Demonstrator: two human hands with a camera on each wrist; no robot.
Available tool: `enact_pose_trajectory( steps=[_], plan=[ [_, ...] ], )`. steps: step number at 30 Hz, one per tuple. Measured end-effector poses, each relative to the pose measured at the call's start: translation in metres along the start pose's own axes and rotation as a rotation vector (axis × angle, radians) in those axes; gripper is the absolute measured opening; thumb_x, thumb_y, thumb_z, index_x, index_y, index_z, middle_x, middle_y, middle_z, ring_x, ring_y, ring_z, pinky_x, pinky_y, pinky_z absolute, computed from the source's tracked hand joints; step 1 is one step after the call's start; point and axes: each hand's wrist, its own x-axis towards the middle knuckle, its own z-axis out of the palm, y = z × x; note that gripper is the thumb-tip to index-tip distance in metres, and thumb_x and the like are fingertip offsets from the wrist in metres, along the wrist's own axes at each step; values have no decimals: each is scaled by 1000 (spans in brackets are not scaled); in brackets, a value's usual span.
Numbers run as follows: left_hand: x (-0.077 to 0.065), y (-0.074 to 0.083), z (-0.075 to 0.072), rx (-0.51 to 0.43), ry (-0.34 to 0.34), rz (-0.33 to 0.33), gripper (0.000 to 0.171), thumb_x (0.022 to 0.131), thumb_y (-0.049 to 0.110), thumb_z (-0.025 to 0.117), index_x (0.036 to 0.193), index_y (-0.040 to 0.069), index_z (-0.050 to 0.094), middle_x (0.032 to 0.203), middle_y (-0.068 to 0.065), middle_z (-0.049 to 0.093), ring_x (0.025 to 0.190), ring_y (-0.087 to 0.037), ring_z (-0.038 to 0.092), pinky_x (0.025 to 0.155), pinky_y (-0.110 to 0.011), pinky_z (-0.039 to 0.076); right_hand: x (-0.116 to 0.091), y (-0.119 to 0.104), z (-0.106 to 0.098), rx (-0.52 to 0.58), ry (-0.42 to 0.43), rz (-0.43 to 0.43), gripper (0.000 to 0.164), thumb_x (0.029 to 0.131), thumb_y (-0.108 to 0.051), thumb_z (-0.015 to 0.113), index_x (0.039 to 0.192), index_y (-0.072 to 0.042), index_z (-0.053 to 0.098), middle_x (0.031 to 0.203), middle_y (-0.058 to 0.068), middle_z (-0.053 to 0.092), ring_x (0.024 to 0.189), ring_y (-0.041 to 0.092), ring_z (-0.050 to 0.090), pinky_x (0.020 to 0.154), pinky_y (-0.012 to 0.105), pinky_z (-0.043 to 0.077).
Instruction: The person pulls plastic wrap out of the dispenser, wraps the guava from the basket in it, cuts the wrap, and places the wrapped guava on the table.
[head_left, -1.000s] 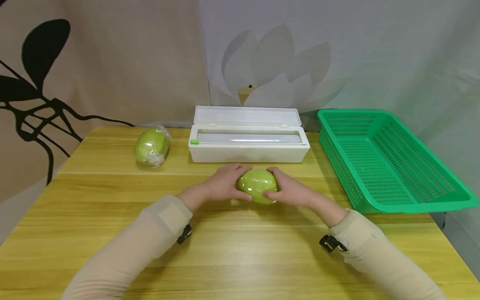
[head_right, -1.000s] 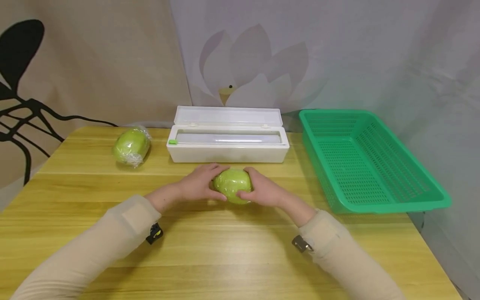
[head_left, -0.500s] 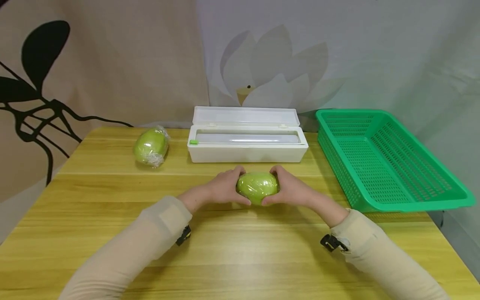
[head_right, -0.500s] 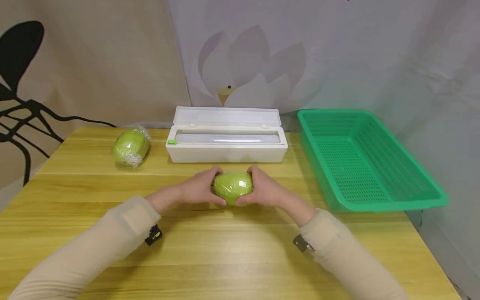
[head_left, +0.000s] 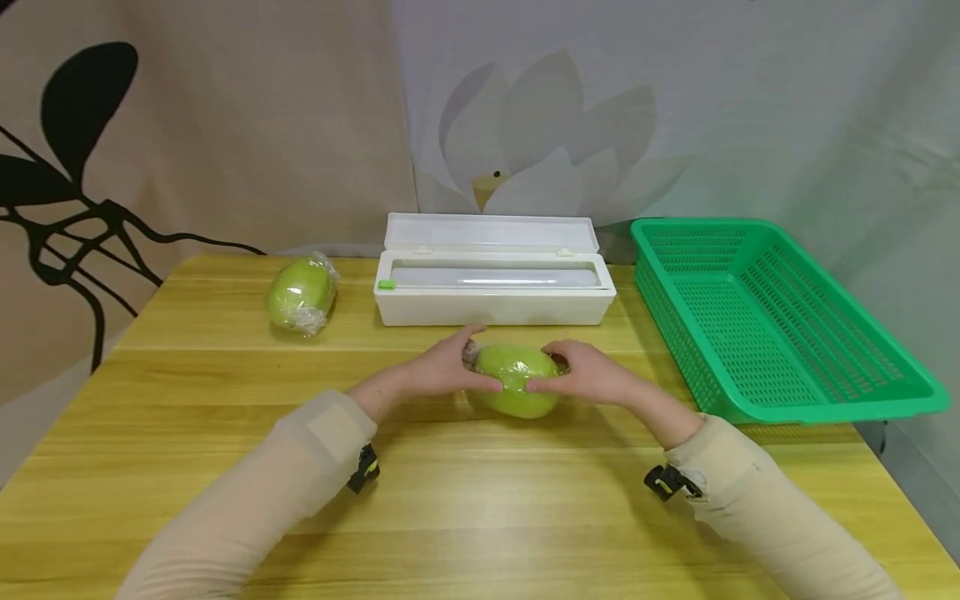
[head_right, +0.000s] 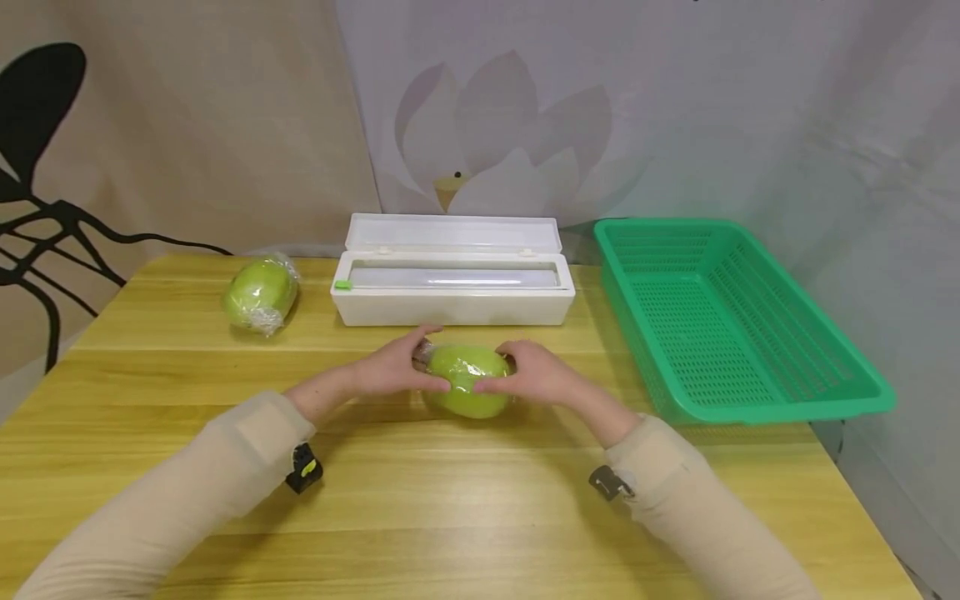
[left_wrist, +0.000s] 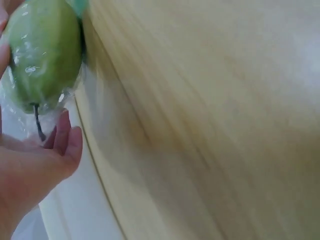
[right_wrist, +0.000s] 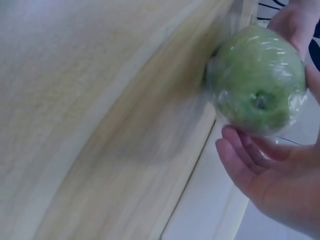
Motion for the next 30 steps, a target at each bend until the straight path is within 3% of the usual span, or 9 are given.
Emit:
enact_pose_trajectory(
  steps=[4,9,12,17,20,23,27,30],
  plan=[
    [2,-1,1,-89,64,-50,103,79,37,73,150,10,3,149,-23,26,134,-35,34,110,-48,33,0,2,-1,36,-25,67,71,87,-47,60,137,1,41,108,16,63,94,21,58,77,32,51],
    [4,0,4,-180,145,-99,101,83,39,69,150,10,-1,144,-24,34,128,-36,43,105,-46,41,2,3,2,153,-75,138,62,93,-44,51,129,5,47,117,23,60,89,22,65,78,35,56],
    [4,0,7,-222,140,-155,96,87,44,62,149,4,0,144,-26,36,122,-37,51,102,-45,44,2,4,4,249,-115,175,60,95,-43,47,128,8,46,115,24,60,82,22,66,78,36,57],
    [1,1,11,-324,40,-219,77,94,43,48,140,-12,20,132,-29,45,104,-31,61,92,-36,52,-1,1,8,367,-203,176,58,99,-40,36,124,12,48,98,26,66,77,27,68,73,38,58],
    [-2,0,11,-390,-53,-198,64,96,33,47,135,-13,29,125,-28,48,104,-29,59,91,-35,53,-3,-1,9,365,-233,180,58,100,-39,32,118,13,52,93,26,68,78,29,68,72,39,58],
    [-4,-1,10,-431,-122,-177,61,95,27,49,137,-10,26,127,-27,47,108,-31,57,95,-36,51,-2,-2,8,309,-195,197,57,99,-40,36,119,11,53,101,25,66,83,28,67,74,38,58],
    [-5,0,11,-451,-131,-166,64,96,29,48,142,-6,20,130,-28,46,112,-34,56,96,-38,50,1,-4,8,297,-133,203,57,97,-36,45,126,12,46,108,25,62,90,28,65,79,38,57],
    [-6,2,13,-442,-120,-163,66,97,32,46,146,-3,18,132,-28,46,113,-35,56,96,-39,50,2,-4,9,355,-114,199,55,97,-31,46,127,15,44,101,24,63,87,25,65,82,37,57]
  ],
)
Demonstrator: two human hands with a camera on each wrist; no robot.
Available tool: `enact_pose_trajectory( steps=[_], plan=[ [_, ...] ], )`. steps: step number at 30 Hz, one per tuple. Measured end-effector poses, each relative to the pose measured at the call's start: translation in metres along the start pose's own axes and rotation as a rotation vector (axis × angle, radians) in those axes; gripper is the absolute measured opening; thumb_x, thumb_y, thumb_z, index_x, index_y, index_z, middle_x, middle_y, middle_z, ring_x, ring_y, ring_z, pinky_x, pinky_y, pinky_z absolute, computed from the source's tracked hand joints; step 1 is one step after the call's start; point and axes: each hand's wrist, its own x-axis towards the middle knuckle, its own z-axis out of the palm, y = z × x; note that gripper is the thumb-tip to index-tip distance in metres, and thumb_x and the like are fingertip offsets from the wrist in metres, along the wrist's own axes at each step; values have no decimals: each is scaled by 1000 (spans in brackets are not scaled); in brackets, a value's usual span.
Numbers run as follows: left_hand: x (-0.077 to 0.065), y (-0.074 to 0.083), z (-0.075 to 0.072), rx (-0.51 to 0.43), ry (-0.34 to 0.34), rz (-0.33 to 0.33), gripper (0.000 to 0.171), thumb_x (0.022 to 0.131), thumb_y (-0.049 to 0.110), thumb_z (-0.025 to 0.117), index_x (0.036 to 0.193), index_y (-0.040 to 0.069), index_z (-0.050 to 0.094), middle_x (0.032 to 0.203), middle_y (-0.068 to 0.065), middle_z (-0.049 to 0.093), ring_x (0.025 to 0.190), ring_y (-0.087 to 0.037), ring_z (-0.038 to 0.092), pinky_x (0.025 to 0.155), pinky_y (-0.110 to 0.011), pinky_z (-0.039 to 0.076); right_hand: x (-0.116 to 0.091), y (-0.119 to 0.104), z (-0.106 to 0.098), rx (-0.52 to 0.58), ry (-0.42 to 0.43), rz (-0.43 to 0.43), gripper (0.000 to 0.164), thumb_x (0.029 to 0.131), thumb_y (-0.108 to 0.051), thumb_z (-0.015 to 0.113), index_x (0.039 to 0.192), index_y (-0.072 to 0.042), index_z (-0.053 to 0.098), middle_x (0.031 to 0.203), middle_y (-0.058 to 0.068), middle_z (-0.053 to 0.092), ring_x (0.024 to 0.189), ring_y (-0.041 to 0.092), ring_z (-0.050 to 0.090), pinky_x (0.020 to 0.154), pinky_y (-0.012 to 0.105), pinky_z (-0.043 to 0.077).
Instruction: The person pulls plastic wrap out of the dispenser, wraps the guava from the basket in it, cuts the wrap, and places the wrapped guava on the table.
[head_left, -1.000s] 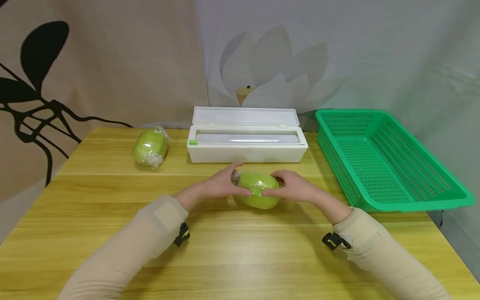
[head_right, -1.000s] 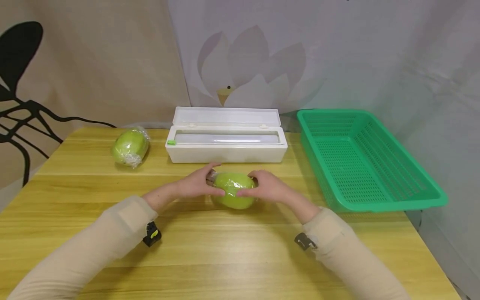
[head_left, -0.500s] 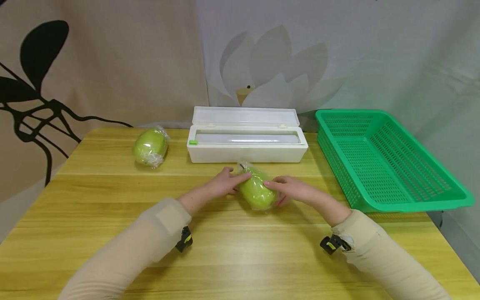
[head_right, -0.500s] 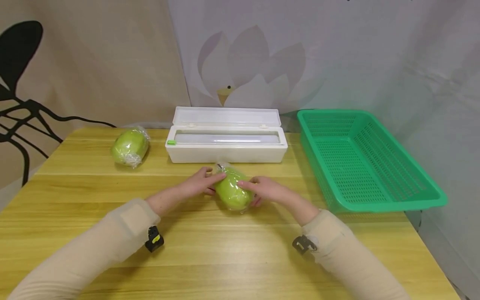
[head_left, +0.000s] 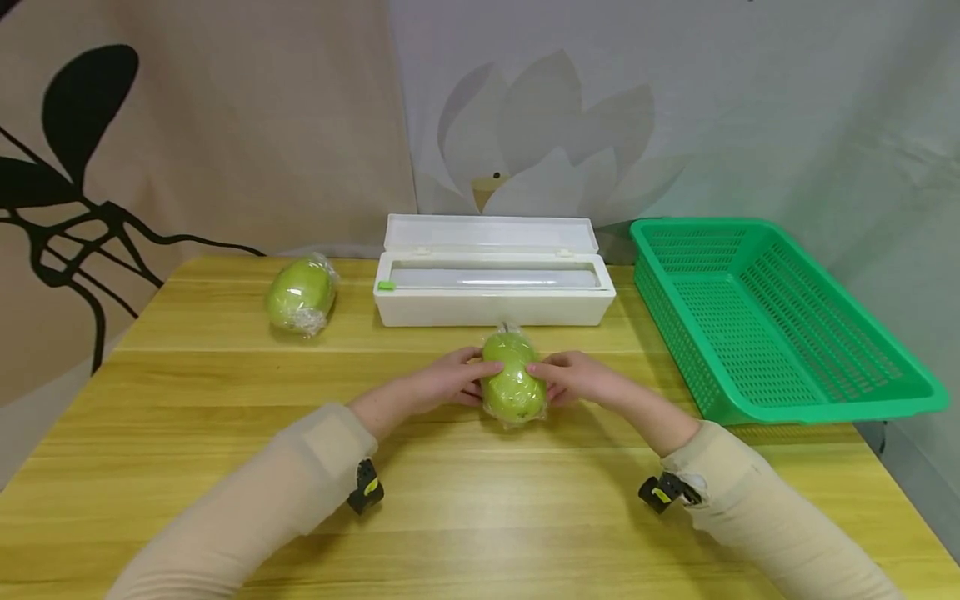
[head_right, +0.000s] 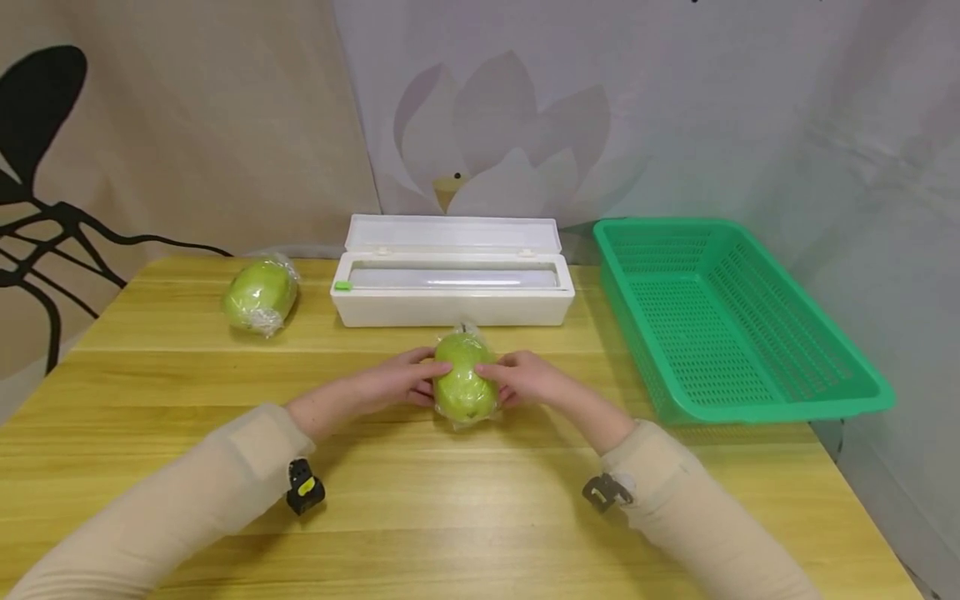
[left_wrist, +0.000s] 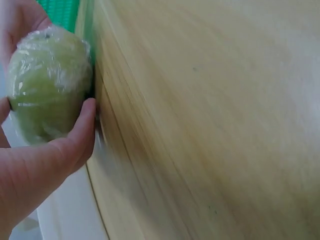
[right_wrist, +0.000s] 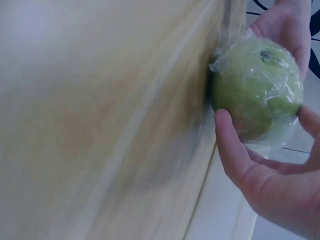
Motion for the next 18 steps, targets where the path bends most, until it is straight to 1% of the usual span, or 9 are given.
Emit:
enact_pose_trajectory(
  steps=[3,7,12,18],
  plan=[
    [-1,1,3,14,14,8,66,98,33,43,148,0,15,135,-28,45,115,-37,56,95,-41,50,0,1,1,52,-5,-14,53,98,-27,45,126,17,44,94,21,63,82,19,64,82,36,57],
    [-1,1,5,16,23,2,67,99,35,42,150,5,10,136,-29,43,115,-38,55,93,-41,51,0,1,2,93,-1,-20,51,98,-26,45,125,18,45,92,19,63,78,15,64,82,37,57],
    [-5,3,3,-2,49,-15,67,98,34,43,150,5,10,135,-30,44,115,-38,55,93,-42,51,0,-3,4,121,9,-11,52,97,-26,46,126,17,44,91,16,62,77,14,62,83,37,56],
    [-16,13,-5,-5,92,-36,68,98,31,46,149,2,11,131,-33,46,113,-40,56,91,-42,53,3,-12,6,145,8,-33,52,97,-28,47,126,14,46,91,13,61,77,13,62,84,38,56]
  ],
)
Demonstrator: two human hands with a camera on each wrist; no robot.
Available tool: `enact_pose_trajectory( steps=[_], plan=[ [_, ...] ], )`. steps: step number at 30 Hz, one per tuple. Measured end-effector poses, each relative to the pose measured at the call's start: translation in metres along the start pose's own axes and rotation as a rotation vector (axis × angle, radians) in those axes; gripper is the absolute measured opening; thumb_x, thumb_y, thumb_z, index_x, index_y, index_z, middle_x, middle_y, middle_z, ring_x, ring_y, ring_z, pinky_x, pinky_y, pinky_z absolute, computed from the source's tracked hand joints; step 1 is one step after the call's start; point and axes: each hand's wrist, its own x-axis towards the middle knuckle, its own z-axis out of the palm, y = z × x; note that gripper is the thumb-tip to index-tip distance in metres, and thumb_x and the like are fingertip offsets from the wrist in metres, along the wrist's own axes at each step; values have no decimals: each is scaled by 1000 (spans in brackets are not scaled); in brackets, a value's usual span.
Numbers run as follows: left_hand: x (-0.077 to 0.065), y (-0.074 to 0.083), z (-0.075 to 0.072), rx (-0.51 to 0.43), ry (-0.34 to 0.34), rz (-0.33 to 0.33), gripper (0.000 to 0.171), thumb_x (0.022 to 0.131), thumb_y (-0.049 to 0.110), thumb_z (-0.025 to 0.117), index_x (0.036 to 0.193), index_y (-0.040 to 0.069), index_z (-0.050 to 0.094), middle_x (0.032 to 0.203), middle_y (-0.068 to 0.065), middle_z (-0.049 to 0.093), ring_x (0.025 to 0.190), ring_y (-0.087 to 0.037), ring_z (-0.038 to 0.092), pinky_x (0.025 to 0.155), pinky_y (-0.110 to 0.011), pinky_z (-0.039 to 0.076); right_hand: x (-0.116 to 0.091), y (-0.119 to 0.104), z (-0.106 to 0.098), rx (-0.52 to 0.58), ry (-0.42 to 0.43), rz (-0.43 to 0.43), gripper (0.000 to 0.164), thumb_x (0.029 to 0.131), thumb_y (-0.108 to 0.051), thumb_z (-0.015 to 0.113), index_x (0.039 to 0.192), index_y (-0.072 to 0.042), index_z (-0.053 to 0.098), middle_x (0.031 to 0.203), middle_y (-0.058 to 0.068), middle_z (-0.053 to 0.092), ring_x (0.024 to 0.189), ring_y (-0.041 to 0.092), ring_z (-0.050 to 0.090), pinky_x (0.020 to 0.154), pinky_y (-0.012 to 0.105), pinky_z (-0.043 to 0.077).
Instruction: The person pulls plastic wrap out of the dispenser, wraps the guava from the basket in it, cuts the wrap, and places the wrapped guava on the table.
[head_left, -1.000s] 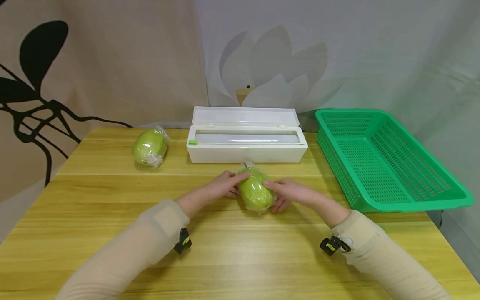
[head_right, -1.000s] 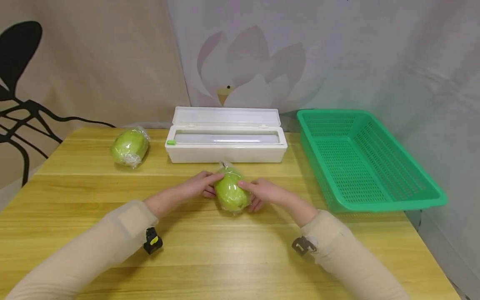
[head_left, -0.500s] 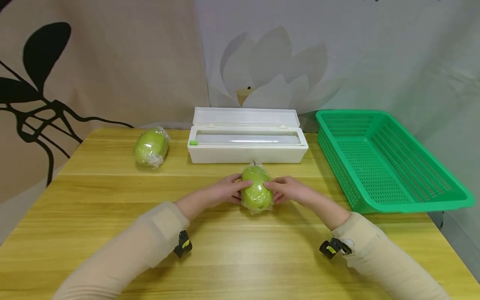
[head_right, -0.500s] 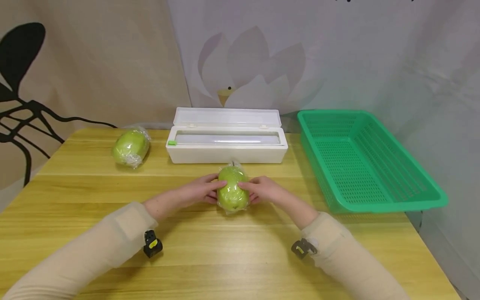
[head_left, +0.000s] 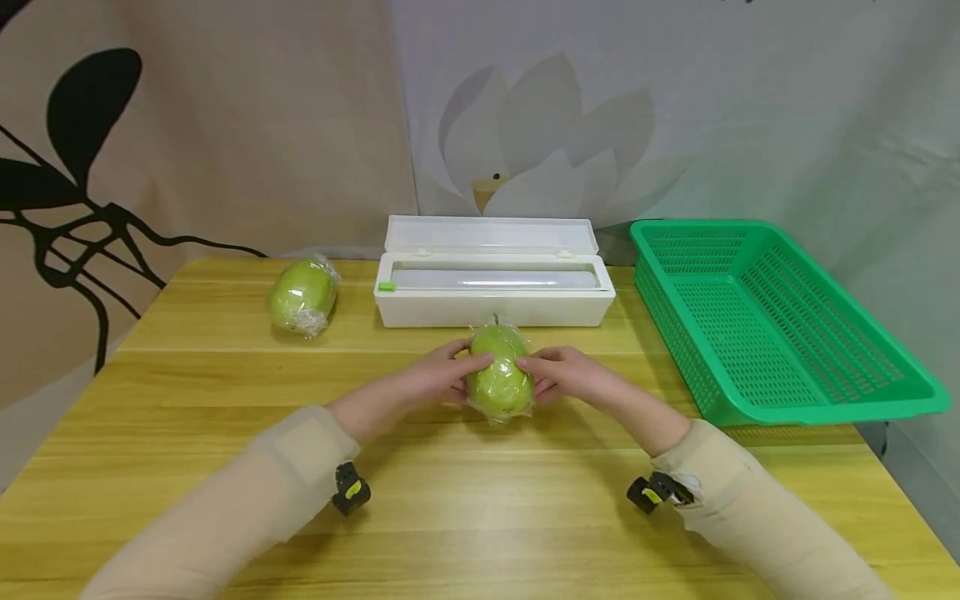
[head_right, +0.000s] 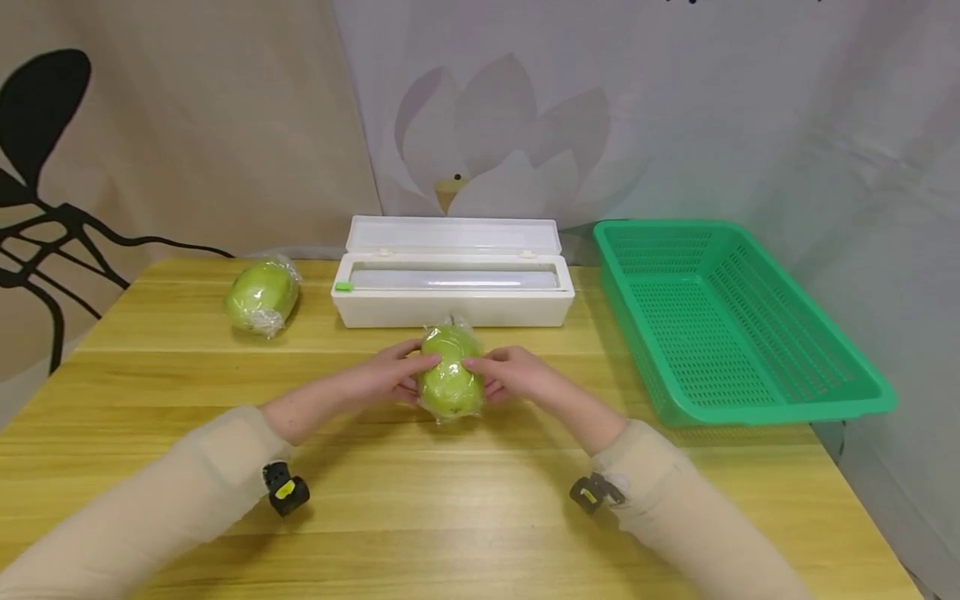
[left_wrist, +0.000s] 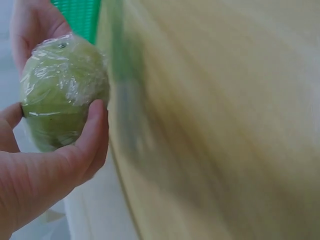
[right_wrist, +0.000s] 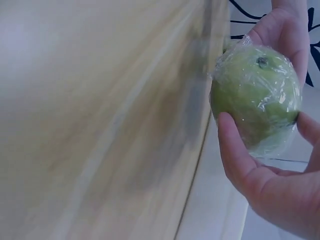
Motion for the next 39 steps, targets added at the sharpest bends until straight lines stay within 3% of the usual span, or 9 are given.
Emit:
enact_pose_trajectory(
  steps=[7,16,22,26,29,33,39],
  plan=[
    [-21,9,-26,40,4,17,71,97,33,47,147,-2,10,131,-32,47,112,-39,58,91,-39,53,6,-25,10,44,-24,-36,49,97,-26,47,128,12,46,94,13,61,78,13,62,86,38,55],
    [-50,16,-68,89,67,-5,71,96,35,48,141,-8,16,138,-28,33,115,-36,53,99,-39,47,30,-60,29,109,-68,-76,49,97,-26,48,129,11,46,91,10,60,75,10,61,91,41,53],
    [-70,19,-103,127,107,-23,78,96,40,45,146,-6,6,143,-28,31,121,-37,49,105,-40,42,47,-87,52,153,-80,-111,47,96,-25,50,126,11,49,91,10,60,79,17,63,94,44,50],
    [-79,15,-128,153,120,-17,76,97,41,42,146,-8,10,143,-28,33,115,-30,54,100,-34,47,61,-104,72,200,-65,-92,47,96,-26,52,125,10,49,88,9,58,90,27,64,95,43,50],
    [-85,11,-143,170,103,5,70,99,40,38,144,-9,17,141,-29,34,108,-21,58,95,-31,50,70,-113,87,229,-47,-67,47,95,-26,54,125,9,50,86,8,58,88,26,64,94,42,50],
    [-91,6,-155,177,99,11,67,100,39,35,142,-11,19,138,-29,36,101,-14,60,93,-29,51,81,-120,102,224,-22,-52,47,94,-26,56,123,10,52,84,8,59,79,20,63,92,41,51],
    [-94,0,-164,181,135,-33,70,100,40,35,143,-12,16,136,-25,37,92,-6,59,90,-24,51,91,-125,116,222,-30,-51,45,93,-23,56,120,12,53,79,7,57,89,30,64,93,42,51]
  ],
)
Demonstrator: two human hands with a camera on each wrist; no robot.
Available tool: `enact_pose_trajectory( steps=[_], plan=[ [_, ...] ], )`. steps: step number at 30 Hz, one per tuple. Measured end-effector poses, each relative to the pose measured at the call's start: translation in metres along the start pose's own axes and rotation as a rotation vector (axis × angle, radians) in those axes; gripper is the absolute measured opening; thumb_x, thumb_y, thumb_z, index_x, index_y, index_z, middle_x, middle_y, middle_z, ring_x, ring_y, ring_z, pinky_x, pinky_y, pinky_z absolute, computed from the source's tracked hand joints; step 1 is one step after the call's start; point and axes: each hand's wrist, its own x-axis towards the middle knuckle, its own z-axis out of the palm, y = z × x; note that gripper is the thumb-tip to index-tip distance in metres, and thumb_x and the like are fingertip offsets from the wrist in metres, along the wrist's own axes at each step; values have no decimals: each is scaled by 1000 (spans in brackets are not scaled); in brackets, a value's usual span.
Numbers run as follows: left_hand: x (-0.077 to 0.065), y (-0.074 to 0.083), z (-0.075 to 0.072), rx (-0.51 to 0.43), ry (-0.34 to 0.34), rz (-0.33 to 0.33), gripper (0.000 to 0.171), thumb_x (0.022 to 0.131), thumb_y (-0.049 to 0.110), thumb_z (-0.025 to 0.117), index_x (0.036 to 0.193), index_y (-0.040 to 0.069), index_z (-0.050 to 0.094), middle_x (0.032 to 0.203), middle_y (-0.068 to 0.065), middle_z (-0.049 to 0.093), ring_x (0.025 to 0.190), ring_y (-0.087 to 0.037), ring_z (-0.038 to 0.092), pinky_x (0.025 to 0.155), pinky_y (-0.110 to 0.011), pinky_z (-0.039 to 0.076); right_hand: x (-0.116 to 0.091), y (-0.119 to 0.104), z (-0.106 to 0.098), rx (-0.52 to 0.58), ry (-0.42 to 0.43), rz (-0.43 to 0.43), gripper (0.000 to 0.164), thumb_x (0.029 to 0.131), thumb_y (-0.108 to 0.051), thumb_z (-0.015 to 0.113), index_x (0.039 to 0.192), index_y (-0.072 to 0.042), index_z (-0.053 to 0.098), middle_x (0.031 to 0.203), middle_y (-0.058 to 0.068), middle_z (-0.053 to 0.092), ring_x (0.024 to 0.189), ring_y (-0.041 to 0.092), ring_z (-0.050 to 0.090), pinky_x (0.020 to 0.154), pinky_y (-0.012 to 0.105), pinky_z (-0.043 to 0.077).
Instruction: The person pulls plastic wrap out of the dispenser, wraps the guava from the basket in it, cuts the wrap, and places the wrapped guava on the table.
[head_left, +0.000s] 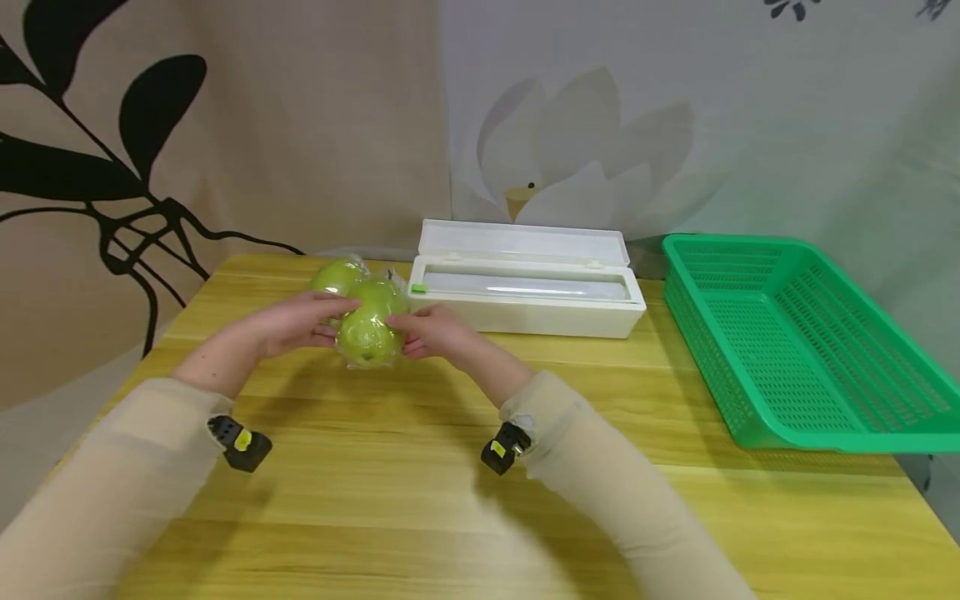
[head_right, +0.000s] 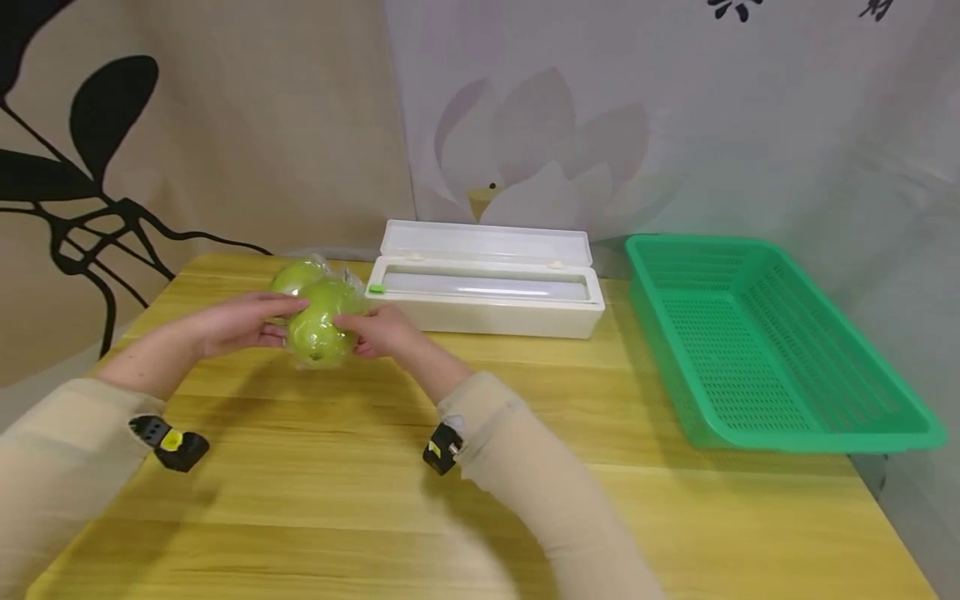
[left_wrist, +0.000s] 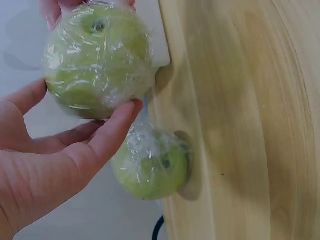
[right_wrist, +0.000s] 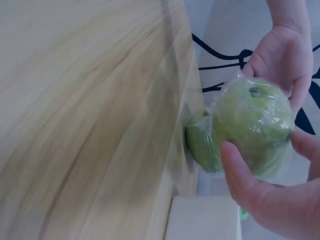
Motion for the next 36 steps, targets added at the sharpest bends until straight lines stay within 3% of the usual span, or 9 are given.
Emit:
enact_pose_trajectory(
  steps=[5,7,9,12,14,16,22,28,36],
  plan=[
    [3,-6,0,-13,3,-2,68,101,38,31,144,-11,12,132,-21,39,89,-4,57,87,-21,50,4,1,4,20,-13,21,42,93,-19,57,120,14,53,74,7,55,75,22,62,94,43,49],
    [4,-9,1,-12,5,-1,68,101,38,29,144,-12,9,134,-24,38,96,-11,58,92,-26,49,5,2,5,24,-12,32,41,93,-17,58,120,14,53,72,7,55,70,19,60,95,43,49],
    [6,-11,3,-12,9,-10,68,101,37,27,145,-11,6,139,-29,32,110,-24,56,101,-34,45,7,4,6,16,-13,42,41,92,-17,58,120,13,53,73,7,55,74,22,61,95,42,49],
    [8,-13,6,-17,13,-27,69,102,35,26,145,-11,-1,147,-33,19,131,-42,36,111,-47,32,9,9,7,-6,-19,53,42,92,-17,59,121,12,52,79,9,58,91,33,64,95,42,50],
    [8,-14,8,-19,17,-35,68,102,33,26,144,-11,-4,148,-34,15,136,-46,25,113,-50,27,11,12,7,-23,-27,55,42,92,-18,59,121,12,52,81,10,58,102,37,62,94,42,50],
    [8,-15,10,-8,22,-29,67,102,30,26,144,-13,-4,148,-35,14,136,-47,24,113,-51,26,12,15,8,-31,-36,62,43,92,-18,58,121,13,51,84,13,60,106,39,61,94,41,51],
    [8,-17,19,110,70,-36,64,102,24,28,142,-17,0,145,-39,15,132,-50,27,109,-54,31,14,24,9,-71,-68,78,41,92,-19,59,119,11,53,88,15,61,94,33,65,87,37,54],
    [6,-16,25,217,163,-61,65,100,27,33,142,-16,8,143,-39,21,129,-50,32,105,-54,37,14,31,8,-109,-101,77,45,93,-21,58,125,9,49,103,21,63,100,34,64,85,35,55],
    [0,-5,24,308,368,13,62,99,33,36,141,-10,24,140,-33,34,122,-46,43,100,-53,42,4,32,-11,-261,-16,71,71,91,-29,60,142,8,27,131,25,51,108,32,61,88,35,54]
  ],
)
